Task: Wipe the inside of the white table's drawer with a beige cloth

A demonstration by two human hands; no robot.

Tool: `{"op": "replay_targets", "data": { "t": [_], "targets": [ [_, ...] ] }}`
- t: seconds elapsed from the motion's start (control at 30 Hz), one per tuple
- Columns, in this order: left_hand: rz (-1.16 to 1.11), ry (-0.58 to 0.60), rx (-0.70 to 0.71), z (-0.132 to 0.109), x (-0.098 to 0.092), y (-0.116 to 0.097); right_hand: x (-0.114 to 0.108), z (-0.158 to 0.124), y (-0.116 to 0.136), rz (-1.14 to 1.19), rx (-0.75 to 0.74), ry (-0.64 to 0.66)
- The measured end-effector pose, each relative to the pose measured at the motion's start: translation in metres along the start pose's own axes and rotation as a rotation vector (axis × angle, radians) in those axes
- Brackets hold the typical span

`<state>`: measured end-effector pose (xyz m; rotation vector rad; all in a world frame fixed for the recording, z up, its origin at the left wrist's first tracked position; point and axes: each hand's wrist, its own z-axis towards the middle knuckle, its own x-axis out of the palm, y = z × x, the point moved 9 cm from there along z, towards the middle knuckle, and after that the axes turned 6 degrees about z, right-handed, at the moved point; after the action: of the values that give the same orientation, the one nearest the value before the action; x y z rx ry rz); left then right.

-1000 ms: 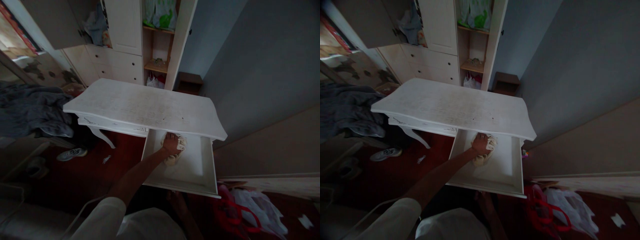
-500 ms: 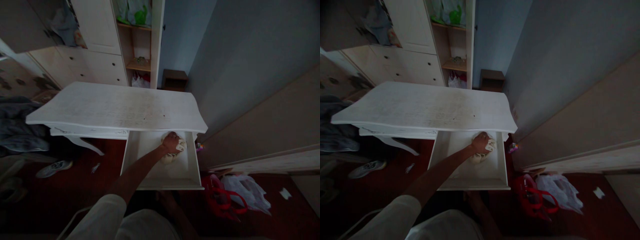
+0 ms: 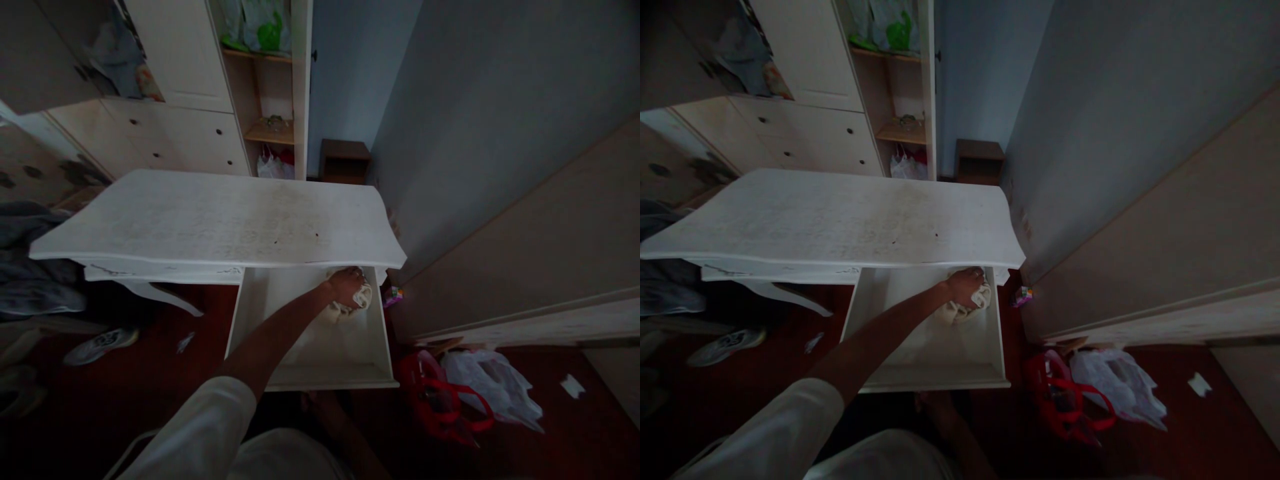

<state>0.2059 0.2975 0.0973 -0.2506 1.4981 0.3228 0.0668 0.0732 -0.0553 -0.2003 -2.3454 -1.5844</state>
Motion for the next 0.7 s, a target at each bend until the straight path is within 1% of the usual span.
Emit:
{"op": "replay_targets", "data": {
  "t": [0.07, 0.2, 0.33, 0.43, 0.57, 0.63, 0.7],
  "targets": [
    [0.001, 0.026, 0.022, 0.002, 0.0, 0.001, -0.002, -0.001, -0.001, 0.096, 0.005, -0.015],
    [0.005, 0.05, 0.04, 0.004, -0.005, 0.001, -0.002, 0.0, -0.004, 0.195, 0.0, -0.012],
    [0.004, 0.065, 0.065, 0.006, -0.009, -0.001, -0.004, 0.0, -0.013, 0.231, 0.035, -0.019],
    [-0.003, 0.084, 0.103, 0.008, -0.008, -0.002, -0.006, 0.0, -0.02, 0.27, 0.052, -0.018],
    [0.011, 0.085, 0.168, 0.011, -0.006, -0.004, -0.006, 0.002, -0.022, 0.344, 0.024, -0.015],
    [0.016, 0.072, 0.202, 0.01, -0.009, -0.006, -0.005, 0.003, -0.02, 0.332, 0.003, -0.001],
    [0.002, 0.06, 0.125, 0.009, -0.013, 0.001, -0.005, 0.003, -0.017, 0.287, -0.011, -0.001]
  ]
}}
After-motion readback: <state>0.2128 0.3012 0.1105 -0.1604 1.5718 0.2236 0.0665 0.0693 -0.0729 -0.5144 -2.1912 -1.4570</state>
